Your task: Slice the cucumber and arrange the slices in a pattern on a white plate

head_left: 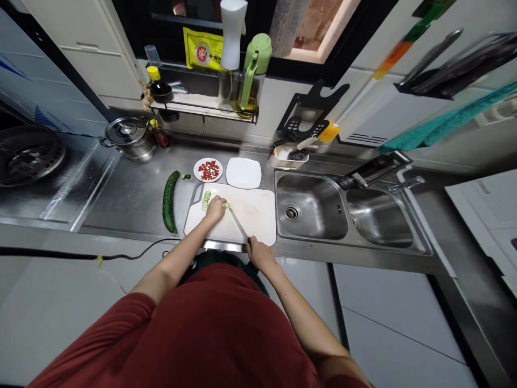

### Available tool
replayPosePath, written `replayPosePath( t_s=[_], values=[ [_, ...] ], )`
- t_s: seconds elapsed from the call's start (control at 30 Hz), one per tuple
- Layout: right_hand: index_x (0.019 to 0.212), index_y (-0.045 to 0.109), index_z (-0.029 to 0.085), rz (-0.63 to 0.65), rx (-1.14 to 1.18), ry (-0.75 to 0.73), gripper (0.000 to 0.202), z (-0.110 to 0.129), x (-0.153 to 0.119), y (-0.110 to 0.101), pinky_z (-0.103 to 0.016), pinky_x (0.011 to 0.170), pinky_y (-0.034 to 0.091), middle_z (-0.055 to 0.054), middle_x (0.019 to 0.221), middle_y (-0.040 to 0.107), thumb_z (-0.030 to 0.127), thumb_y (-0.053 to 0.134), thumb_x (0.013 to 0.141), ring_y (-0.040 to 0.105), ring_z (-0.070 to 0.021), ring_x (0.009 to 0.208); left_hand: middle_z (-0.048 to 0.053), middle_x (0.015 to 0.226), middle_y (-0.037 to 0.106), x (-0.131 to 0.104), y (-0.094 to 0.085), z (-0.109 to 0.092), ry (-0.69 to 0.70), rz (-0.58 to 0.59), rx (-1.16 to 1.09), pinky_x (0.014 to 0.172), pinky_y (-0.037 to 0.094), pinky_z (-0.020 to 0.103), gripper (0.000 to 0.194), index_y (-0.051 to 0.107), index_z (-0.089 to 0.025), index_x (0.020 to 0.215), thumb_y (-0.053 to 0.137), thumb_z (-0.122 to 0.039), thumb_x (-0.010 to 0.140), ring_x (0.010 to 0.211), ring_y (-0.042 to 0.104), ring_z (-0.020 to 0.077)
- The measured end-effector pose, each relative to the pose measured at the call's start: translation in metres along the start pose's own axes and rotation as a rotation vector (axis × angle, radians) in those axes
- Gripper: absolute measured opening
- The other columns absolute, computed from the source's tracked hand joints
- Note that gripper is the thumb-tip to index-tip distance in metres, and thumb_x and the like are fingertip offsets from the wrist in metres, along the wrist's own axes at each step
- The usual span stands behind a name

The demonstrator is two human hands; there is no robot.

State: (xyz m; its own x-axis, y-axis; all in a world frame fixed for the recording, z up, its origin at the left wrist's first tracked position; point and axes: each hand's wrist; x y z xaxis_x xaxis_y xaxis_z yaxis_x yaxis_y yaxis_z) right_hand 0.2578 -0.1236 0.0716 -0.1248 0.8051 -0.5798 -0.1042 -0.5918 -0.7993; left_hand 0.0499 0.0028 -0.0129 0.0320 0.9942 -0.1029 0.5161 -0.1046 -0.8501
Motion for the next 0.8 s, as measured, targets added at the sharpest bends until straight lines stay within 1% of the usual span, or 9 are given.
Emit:
replayPosePath(
  t_s=[0.1,0.2,0.37,0.5,0.6,0.7,0.8],
  values=[
    [0.116,0.049,0.017,0.005,0.005,0.004,0.032,0.000,-0.002,-0.001,-0.034,0.078,0.045,-0.016,0.101,0.069,0.038,0.031,0.099,0.067,-0.0268,0.096,0.011,0.106,0.060,-0.007,0.000,-0.004,0.028,-0.025,0.015,0.094,0.043,0.032,0.028,0.068,-0.017,0.109,0.054,-0.018,0.084,0.102,0.057,0.0229],
    [0.116,0.049,0.017,0.002,0.008,0.008,0.031,-0.002,-0.003,0.001,-0.033,0.077,0.044,-0.015,0.101,0.070,0.038,0.032,0.099,0.067,-0.0266,0.095,0.011,0.107,0.059,-0.006,-0.002,-0.007,-0.001,-0.017,0.016,0.094,0.044,0.032,0.027,0.068,-0.017,0.107,0.054,-0.019,0.084,0.103,0.057,0.0236],
    [0.116,0.048,0.018,-0.011,0.022,0.006,0.032,-0.006,-0.003,0.011,-0.032,0.077,0.043,-0.013,0.100,0.070,0.039,0.029,0.100,0.067,-0.0261,0.096,0.009,0.104,0.058,-0.001,-0.006,-0.011,-0.064,0.009,-0.008,0.092,0.044,0.031,0.019,0.066,-0.019,0.099,0.058,-0.019,0.082,0.102,0.057,0.0225],
    [0.118,0.047,0.018,-0.003,0.045,0.020,0.034,-0.008,-0.003,0.016,-0.031,0.077,0.042,-0.013,0.101,0.069,0.040,0.029,0.101,0.066,-0.0256,0.097,0.007,0.096,0.062,0.001,-0.005,-0.013,-0.069,-0.014,-0.056,0.085,0.045,0.029,0.013,0.064,-0.018,0.092,0.059,-0.016,0.079,0.093,0.058,0.0195],
    [0.117,0.048,0.018,-0.006,0.061,0.018,0.034,-0.009,-0.002,0.014,-0.031,0.076,0.042,-0.012,0.102,0.069,0.041,0.029,0.100,0.066,-0.0257,0.096,0.005,0.086,0.065,-0.002,-0.004,-0.012,-0.112,-0.019,-0.133,0.078,0.045,0.028,0.007,0.062,-0.018,0.086,0.059,-0.017,0.080,0.083,0.059,0.0171],
    [0.116,0.048,0.018,-0.009,0.070,0.005,0.034,-0.010,-0.001,0.011,-0.031,0.075,0.042,-0.012,0.102,0.069,0.041,0.029,0.100,0.066,-0.0265,0.097,0.002,0.078,0.065,-0.009,-0.004,-0.008,-0.152,-0.041,-0.235,0.072,0.045,0.026,0.005,0.062,-0.019,0.083,0.061,-0.020,0.079,0.075,0.060,0.0151],
    [0.116,0.049,0.019,0.002,0.077,0.010,0.033,-0.010,-0.001,0.009,-0.031,0.076,0.042,-0.012,0.103,0.069,0.041,0.029,0.100,0.066,-0.0259,0.097,0.000,0.075,0.065,-0.022,-0.007,0.000,-0.184,-0.083,-0.329,0.069,0.045,0.024,0.005,0.062,-0.019,0.082,0.062,-0.022,0.077,0.071,0.060,0.0136]
  ],
)
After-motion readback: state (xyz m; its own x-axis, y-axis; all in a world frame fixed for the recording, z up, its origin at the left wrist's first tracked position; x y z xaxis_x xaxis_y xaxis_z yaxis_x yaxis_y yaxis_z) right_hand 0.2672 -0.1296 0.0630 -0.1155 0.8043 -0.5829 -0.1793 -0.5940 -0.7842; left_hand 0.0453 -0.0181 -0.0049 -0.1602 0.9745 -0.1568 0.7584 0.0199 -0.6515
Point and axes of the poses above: each hand's wrist, its own x-axis towards the middle knuckle, its own y-axis out of the palm, z = x × y
